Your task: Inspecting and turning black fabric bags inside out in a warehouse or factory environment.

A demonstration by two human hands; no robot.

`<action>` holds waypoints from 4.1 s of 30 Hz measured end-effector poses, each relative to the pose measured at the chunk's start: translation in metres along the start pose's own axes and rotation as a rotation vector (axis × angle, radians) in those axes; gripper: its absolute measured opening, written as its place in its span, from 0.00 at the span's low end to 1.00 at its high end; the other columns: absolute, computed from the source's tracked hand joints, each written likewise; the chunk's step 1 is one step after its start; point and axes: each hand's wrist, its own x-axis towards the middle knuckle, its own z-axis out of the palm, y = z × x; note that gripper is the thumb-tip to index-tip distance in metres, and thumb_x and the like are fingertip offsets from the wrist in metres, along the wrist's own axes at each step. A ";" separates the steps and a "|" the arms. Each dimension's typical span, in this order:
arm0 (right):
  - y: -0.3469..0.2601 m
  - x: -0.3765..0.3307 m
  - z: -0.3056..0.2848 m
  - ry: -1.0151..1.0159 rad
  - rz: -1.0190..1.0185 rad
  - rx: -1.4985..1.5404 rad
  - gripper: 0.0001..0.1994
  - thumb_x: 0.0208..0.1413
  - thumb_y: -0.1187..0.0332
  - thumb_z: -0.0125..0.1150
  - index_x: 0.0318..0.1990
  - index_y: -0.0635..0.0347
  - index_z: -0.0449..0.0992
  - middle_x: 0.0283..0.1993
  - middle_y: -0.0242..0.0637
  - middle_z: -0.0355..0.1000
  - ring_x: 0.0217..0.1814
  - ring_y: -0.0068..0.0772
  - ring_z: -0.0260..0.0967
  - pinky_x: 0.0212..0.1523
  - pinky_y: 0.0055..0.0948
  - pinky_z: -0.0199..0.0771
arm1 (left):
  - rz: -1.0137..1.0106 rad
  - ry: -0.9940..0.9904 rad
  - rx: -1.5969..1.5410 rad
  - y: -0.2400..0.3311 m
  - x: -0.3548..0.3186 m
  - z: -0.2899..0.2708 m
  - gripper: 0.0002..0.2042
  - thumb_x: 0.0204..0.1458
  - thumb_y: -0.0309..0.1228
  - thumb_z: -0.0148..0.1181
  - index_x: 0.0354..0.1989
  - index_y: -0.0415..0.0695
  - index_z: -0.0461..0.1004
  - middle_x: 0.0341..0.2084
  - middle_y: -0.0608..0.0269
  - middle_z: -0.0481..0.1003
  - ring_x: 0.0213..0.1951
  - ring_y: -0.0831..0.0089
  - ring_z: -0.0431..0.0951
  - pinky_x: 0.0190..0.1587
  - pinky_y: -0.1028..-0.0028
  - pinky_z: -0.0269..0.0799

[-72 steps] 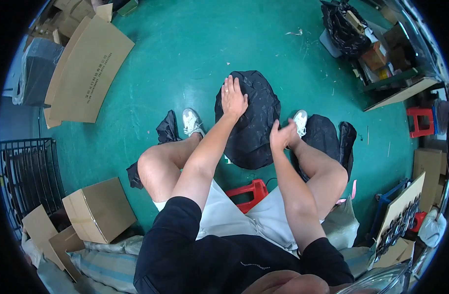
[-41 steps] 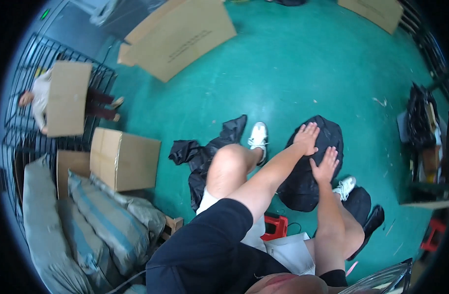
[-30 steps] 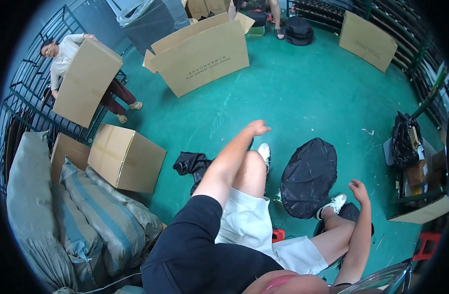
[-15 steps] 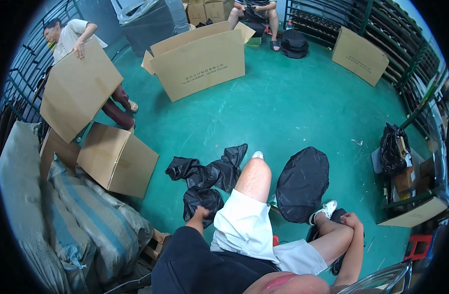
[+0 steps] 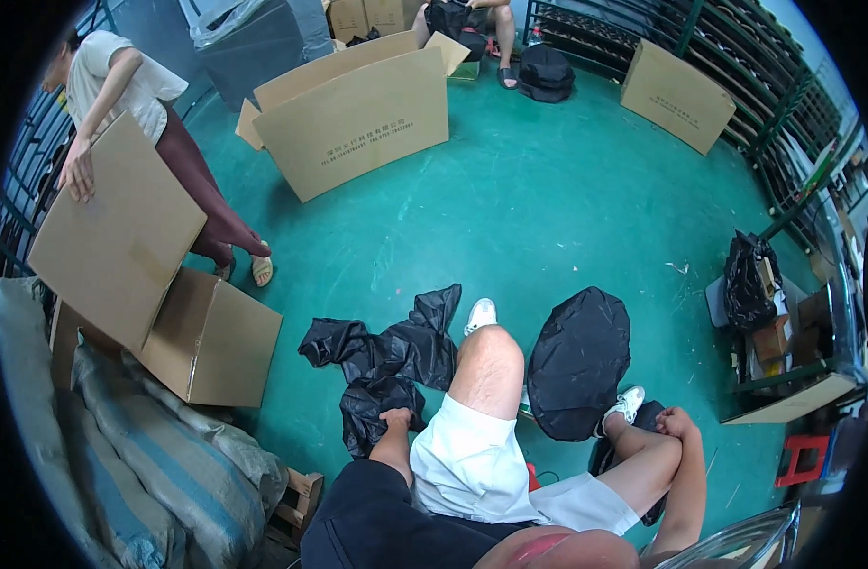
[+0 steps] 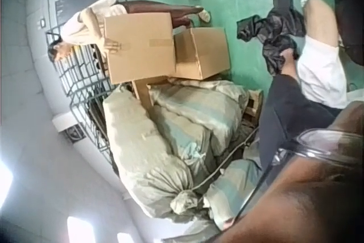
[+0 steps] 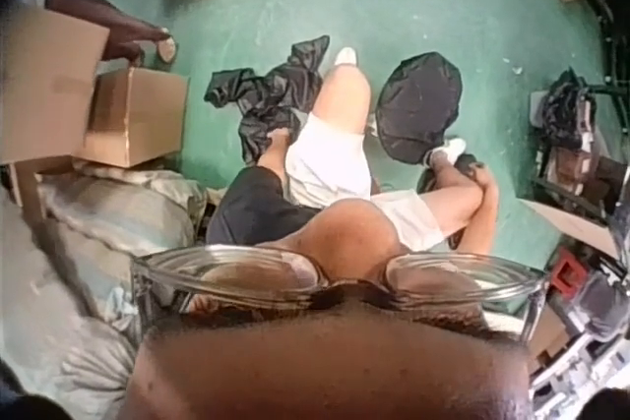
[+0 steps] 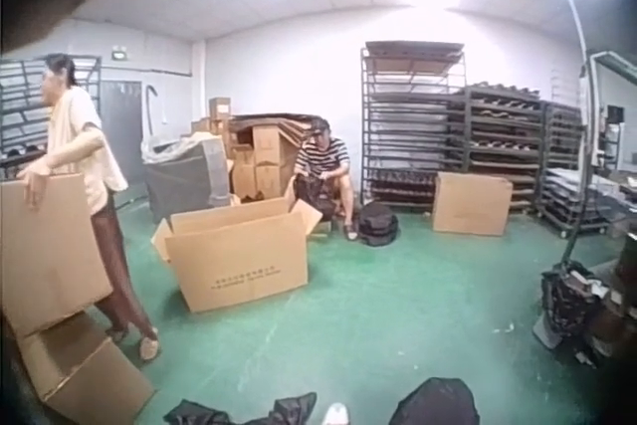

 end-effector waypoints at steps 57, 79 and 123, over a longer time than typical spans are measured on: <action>-0.240 -0.051 0.029 -0.379 -0.978 1.196 0.32 0.56 0.51 0.60 0.64 0.55 0.59 0.64 0.42 0.60 0.63 0.41 0.62 0.57 0.46 0.66 | 1.704 -0.872 -0.196 0.350 -0.557 0.212 0.09 0.38 0.18 0.51 0.20 0.42 0.56 0.19 0.74 0.54 0.23 0.84 0.54 0.22 0.75 0.50; -0.223 -0.019 -0.029 -0.334 -0.751 1.674 0.28 0.37 0.72 0.54 0.53 0.69 0.70 0.49 0.46 0.74 0.47 0.43 0.75 0.49 0.38 0.77 | 0.148 -1.100 0.022 0.342 -0.546 0.269 0.48 0.44 0.77 0.39 0.56 0.42 0.67 0.44 0.56 0.75 0.46 0.62 0.75 0.51 0.60 0.68; -0.228 -0.012 -0.029 0.052 -0.701 1.619 0.27 0.38 0.78 0.43 0.53 0.68 0.69 0.45 0.39 0.75 0.43 0.35 0.74 0.48 0.30 0.75 | 0.991 -1.036 -0.384 0.406 -0.544 0.199 0.13 0.51 0.31 0.60 0.42 0.36 0.76 0.35 0.57 0.80 0.38 0.68 0.80 0.44 0.70 0.75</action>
